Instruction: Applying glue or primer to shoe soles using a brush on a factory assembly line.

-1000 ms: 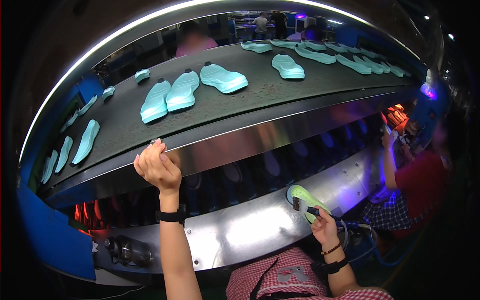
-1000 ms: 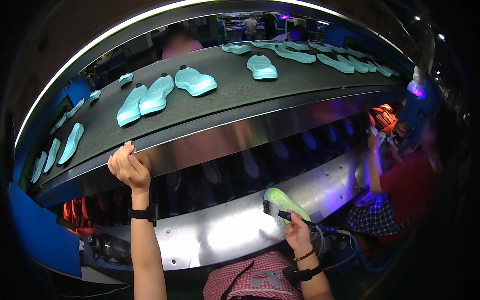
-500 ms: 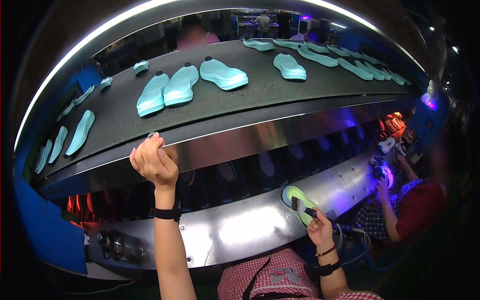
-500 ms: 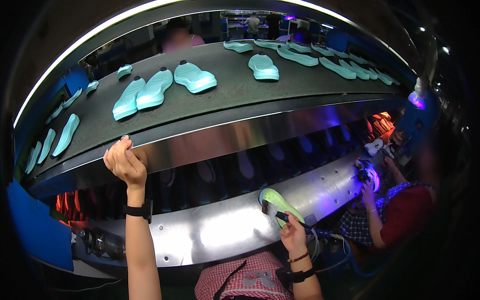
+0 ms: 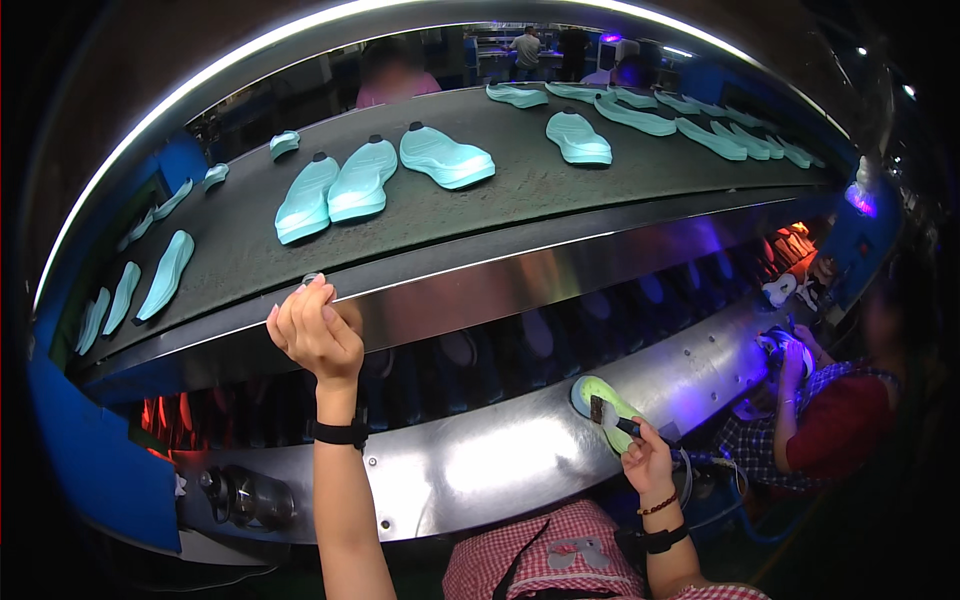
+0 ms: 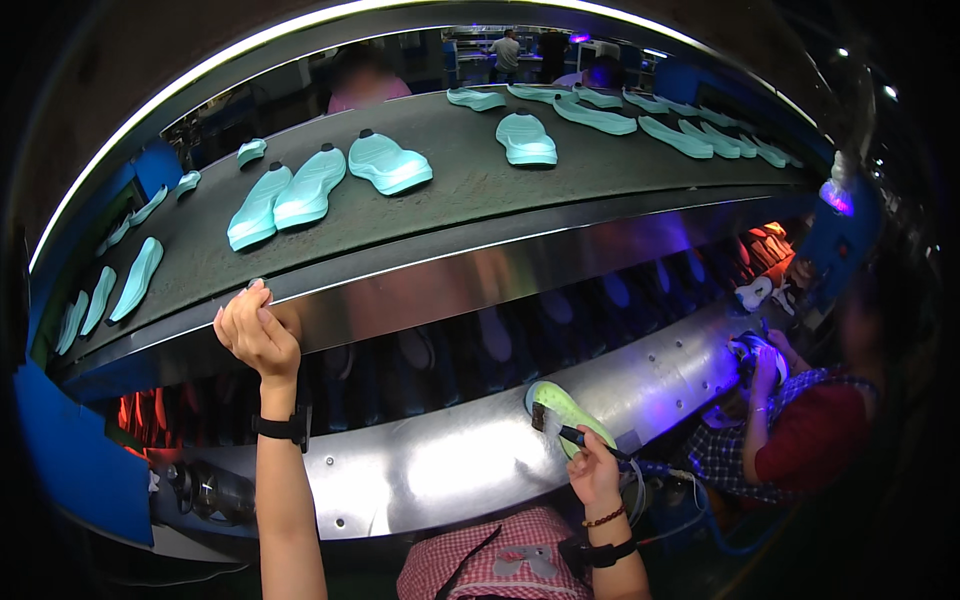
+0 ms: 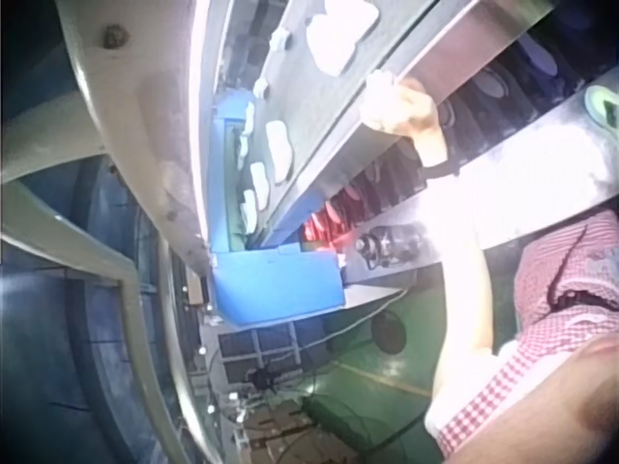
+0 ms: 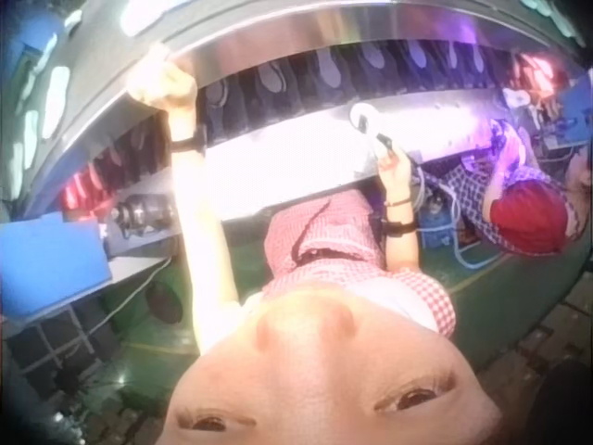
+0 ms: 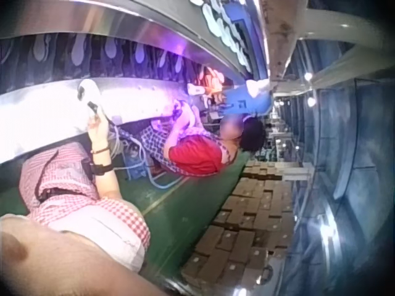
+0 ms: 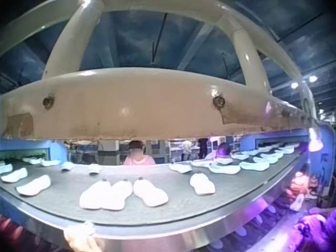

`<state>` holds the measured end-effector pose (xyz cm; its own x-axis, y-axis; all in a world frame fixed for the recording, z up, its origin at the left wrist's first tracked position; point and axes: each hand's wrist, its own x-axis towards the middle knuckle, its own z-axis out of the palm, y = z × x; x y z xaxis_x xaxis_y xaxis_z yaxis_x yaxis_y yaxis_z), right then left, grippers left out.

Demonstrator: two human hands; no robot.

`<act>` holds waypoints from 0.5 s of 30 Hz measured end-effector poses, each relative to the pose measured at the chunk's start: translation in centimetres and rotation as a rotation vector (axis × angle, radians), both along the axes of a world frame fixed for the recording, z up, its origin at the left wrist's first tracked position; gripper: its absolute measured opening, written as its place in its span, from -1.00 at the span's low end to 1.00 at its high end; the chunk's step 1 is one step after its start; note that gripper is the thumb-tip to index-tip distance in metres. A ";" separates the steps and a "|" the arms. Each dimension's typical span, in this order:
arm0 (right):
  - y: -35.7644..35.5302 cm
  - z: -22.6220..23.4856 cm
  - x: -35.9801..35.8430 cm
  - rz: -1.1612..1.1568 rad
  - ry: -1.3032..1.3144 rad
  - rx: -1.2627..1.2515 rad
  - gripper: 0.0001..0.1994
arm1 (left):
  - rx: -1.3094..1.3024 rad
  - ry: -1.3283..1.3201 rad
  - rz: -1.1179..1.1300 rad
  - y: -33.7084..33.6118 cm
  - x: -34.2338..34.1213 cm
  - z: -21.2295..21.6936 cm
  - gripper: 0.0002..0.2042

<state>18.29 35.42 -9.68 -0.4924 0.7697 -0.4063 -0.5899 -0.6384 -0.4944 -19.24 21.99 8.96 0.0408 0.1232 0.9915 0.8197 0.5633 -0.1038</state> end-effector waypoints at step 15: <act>0.6 -0.6 0.9 -0.016 0.024 -0.015 -0.82 | -0.012 0.015 -0.014 0.5 0.1 -0.1 -0.83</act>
